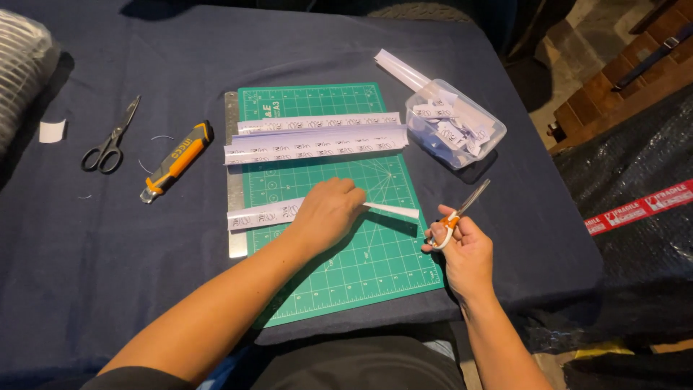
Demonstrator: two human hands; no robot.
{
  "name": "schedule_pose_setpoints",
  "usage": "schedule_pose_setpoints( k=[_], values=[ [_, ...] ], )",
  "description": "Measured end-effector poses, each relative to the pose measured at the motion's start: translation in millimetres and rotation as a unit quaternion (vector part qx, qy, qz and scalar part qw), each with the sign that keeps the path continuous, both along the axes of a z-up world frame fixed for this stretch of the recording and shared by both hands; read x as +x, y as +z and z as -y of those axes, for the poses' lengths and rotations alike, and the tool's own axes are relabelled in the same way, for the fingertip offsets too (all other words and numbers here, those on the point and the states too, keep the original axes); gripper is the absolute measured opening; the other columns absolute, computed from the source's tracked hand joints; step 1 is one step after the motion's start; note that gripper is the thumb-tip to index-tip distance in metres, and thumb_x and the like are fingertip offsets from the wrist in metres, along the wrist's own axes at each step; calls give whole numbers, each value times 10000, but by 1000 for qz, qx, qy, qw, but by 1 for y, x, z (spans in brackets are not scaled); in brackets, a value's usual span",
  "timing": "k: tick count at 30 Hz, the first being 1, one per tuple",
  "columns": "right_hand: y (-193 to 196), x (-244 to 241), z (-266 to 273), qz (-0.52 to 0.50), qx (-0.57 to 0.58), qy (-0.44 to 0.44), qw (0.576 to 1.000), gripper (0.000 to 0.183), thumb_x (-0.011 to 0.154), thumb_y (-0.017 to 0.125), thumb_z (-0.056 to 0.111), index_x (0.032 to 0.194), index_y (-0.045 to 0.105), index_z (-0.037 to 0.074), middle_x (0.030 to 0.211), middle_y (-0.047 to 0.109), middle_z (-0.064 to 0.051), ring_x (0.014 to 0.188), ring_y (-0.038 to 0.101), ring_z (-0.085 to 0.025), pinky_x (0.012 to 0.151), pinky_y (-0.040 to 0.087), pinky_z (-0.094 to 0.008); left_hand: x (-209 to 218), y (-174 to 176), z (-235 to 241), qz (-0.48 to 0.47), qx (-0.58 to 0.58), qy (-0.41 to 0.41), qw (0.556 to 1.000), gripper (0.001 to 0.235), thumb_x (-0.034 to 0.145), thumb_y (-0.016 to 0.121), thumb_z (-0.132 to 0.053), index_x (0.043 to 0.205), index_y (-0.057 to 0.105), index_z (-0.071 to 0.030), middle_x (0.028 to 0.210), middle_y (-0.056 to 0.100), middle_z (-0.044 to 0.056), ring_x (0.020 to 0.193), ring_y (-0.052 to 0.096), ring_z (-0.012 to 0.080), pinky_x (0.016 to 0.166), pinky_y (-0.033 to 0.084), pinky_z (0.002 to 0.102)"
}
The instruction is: Cutting individual labels from a printed paper strip using scissors on a cutting mat.
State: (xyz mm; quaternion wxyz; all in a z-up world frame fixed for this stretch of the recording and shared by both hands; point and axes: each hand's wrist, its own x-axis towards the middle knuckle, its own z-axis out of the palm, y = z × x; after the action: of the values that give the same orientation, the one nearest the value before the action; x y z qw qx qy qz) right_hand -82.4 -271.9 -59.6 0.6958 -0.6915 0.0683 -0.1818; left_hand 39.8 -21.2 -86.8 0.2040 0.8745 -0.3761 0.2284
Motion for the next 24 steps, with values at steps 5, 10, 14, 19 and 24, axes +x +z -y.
schedule_pose_setpoints(
  k=[5, 10, 14, 19, 24],
  values=[
    [-4, 2, -1, -9, 1, 10, 1000, 431, 959, 732, 80, 1347, 623, -73, 820, 722, -236, 668, 733, -194, 636, 695, -326, -10, 42, -3, -97, -15, 10, 995, 135, 994, 587, -261, 906, 608, -159, 748, 588, 49, 707, 657, 314, 631, 521, 432],
    [1, -2, 1, -18, -33, 36, 999, 452, 949, 747, 127, 1352, 642, -48, 821, 731, -226, 691, 696, -163, 624, 679, -322, 0, 69, -1, -175, -19, 22, 984, 178, 992, 526, -279, 991, 643, -145, 786, 667, 124, 779, 712, 411, 679, 552, 512],
    [1, -3, 5, -16, -125, 72, 989, 470, 927, 759, 208, 1348, 689, 11, 795, 758, -178, 716, 664, -140, 649, 616, -301, -1, 72, 0, -210, -66, 40, 975, 268, 986, 481, -341, 932, 659, -148, 763, 644, 97, 768, 705, 390, 681, 554, 481],
    [14, -11, -11, -62, -134, 119, 982, 483, 876, 810, 174, 1327, 718, 28, 783, 764, -148, 654, 619, -116, 624, 572, -274, -14, 84, -10, -103, -104, -9, 989, 328, 1052, 468, -316, 961, 655, -63, 668, 617, 167, 682, 679, 415, 623, 522, 509],
    [19, -21, -31, -137, -81, 159, 974, 386, 861, 831, 116, 1211, 759, -28, 741, 744, -121, 575, 629, -105, 532, 559, -252, -10, 78, -20, -21, -93, -37, 995, 243, 1004, 568, -212, 769, 561, -152, 595, 484, 28, 613, 621, 290, 608, 477, 385]
  ],
)
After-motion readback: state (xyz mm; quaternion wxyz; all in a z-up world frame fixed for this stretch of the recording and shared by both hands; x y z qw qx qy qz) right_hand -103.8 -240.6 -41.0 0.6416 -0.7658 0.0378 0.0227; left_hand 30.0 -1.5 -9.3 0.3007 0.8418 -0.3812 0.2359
